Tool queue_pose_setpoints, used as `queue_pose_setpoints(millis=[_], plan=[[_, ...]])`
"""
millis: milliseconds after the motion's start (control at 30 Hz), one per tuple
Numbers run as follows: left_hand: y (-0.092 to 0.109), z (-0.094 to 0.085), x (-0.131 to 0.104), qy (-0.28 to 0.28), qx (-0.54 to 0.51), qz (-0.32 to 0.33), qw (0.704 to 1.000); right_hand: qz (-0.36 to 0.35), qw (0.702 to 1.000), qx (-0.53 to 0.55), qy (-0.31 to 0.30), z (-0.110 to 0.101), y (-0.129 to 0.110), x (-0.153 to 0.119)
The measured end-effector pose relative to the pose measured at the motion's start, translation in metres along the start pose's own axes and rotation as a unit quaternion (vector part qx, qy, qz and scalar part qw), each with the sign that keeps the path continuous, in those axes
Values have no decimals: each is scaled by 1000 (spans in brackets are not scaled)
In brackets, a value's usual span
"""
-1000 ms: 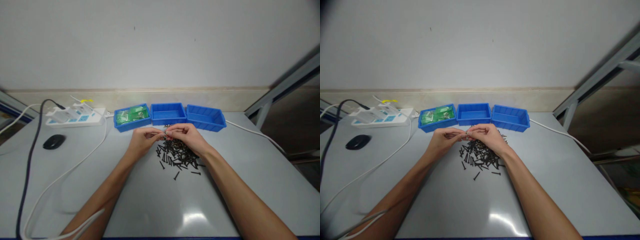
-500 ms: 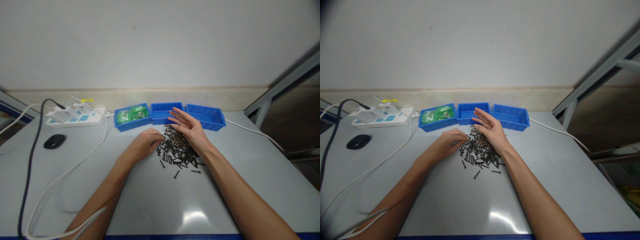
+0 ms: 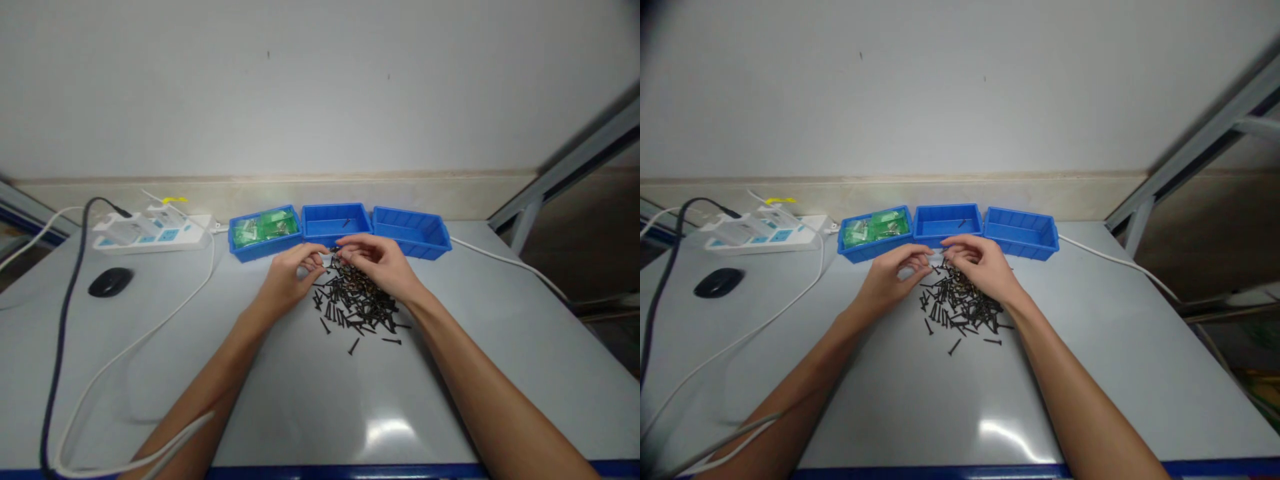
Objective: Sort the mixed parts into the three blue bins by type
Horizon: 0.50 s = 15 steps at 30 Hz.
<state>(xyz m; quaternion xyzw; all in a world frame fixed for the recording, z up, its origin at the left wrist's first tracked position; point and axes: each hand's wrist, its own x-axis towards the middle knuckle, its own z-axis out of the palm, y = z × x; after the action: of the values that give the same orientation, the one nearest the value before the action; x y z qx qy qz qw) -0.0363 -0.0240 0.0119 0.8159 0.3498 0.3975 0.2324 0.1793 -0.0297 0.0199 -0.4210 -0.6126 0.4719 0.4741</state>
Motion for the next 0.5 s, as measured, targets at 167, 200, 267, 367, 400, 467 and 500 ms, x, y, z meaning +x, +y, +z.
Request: queue_pose_setpoints(millis=[167, 200, 267, 367, 400, 467, 500], plan=[[4, 0, 0, 51, -106, -66, 991, 41, 992, -14, -115, 0, -2, -4], [4, 0, 0, 51, -119, -74, 989, 50, 991, -2, -124, 0, -2, -5], [5, -1, 0, 41, -125, -83, 988, 68, 990, 17, -123, -2, -2, -4], [7, -7, 0, -20, -80, -65, 995, 90, 992, 18, -85, -3, -3, -2], [8, -10, 0, -55, -56, -52, 996, 90, 994, 23, -61, -3, -3, -2], [8, -15, 0, -128, -17, -29, 991, 66, 996, 56, -12, -2, -4, -1], [8, -17, 0, -154, -4, -22, 988, 45, 996, 79, 3, -1, -4, -1]])
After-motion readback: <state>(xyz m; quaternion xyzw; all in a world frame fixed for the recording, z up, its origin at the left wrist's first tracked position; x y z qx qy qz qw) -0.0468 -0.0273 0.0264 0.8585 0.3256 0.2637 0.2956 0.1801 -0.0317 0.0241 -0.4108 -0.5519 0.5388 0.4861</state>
